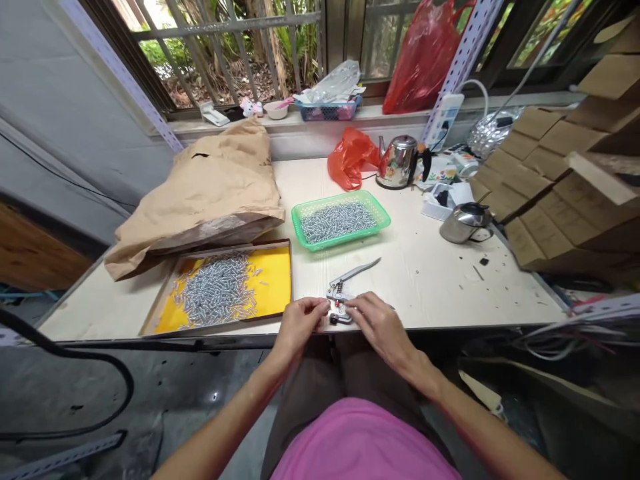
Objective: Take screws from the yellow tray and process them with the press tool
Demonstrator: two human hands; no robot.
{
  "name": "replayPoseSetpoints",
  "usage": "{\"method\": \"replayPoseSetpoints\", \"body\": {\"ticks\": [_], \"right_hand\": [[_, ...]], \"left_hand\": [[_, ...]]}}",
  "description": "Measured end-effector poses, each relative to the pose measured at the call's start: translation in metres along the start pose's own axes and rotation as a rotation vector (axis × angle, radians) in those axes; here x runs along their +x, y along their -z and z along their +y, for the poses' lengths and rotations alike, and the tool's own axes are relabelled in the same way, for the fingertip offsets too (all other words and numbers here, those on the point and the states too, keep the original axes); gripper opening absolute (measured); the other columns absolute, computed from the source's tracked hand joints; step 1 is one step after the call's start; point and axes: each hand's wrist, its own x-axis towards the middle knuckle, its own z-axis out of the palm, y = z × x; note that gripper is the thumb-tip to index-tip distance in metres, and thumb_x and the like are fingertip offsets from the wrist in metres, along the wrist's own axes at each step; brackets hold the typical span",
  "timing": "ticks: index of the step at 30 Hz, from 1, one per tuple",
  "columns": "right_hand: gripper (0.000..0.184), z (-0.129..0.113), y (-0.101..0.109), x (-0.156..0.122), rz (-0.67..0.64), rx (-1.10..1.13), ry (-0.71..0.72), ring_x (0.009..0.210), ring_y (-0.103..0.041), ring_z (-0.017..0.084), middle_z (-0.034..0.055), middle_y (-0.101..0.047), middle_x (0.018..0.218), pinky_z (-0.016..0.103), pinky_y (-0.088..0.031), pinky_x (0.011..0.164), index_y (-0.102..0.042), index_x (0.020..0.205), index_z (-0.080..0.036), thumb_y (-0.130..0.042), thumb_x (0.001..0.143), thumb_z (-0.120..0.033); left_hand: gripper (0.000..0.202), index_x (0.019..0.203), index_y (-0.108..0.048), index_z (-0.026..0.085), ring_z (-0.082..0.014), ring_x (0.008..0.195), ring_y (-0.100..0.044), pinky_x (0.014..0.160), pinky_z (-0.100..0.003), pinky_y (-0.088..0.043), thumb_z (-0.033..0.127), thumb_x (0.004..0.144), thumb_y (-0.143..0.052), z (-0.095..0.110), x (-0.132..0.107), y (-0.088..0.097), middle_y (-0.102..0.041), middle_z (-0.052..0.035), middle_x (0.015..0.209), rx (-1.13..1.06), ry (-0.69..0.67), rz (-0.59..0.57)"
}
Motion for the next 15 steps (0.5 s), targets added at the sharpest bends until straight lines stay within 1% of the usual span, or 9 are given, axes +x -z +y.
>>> {"method": "replayPoseSetpoints", "body": {"ticks": [3, 6, 9, 15], "right_hand": [[0.022, 0.027, 0.019, -0.008, 0.004, -0.255, 0.025, 0.092, -0.055, 0.022, 0.0086, -0.063, 0.098, 0.035, -0.044, 0.084, -0.066, 0.108, -0.02, -0.049, 0.095, -0.024], [0.023, 0.045, 0.029, -0.013, -0.044, -0.39, 0.051, 0.092, -0.052, 0.022, 0.008, -0.063, 0.099, 0.034, -0.042, 0.083, -0.066, 0.112, -0.021, -0.054, 0.093, -0.022], [0.022, 0.051, 0.028, -0.014, -0.063, -0.432, 0.05, 0.09, -0.05, 0.021, 0.0068, -0.064, 0.095, 0.032, -0.04, 0.08, -0.067, 0.112, -0.021, -0.055, 0.093, -0.02], [0.021, 0.053, 0.02, -0.013, -0.049, -0.452, 0.015, 0.086, -0.049, 0.019, 0.0055, -0.063, 0.089, 0.03, -0.037, 0.077, -0.068, 0.108, -0.021, -0.054, 0.093, -0.016]], "left_hand": [[0.032, 0.068, -0.067, 0.013, -0.0071, 0.041, -0.042, 0.038, -0.019, -0.033, 0.043, 0.061, -0.076, -0.002, 0.013, 0.0, -0.055, 0.0022, 0.051, 0.157, 0.064, -0.014], [0.031, 0.061, -0.063, 0.014, -0.0057, 0.037, -0.039, 0.035, -0.018, -0.028, 0.043, 0.063, -0.073, -0.002, 0.024, -0.001, -0.052, 0.0028, 0.048, 0.284, 0.13, -0.025], [0.033, 0.059, -0.059, 0.014, -0.005, 0.035, -0.038, 0.036, -0.018, -0.026, 0.045, 0.065, -0.071, -0.001, 0.031, -0.005, -0.049, 0.0044, 0.045, 0.378, 0.188, -0.056], [0.035, 0.069, -0.063, 0.013, -0.0056, 0.038, -0.039, 0.038, -0.019, -0.026, 0.047, 0.065, -0.071, 0.005, 0.035, -0.008, -0.048, 0.0058, 0.046, 0.487, 0.249, -0.132]]}}
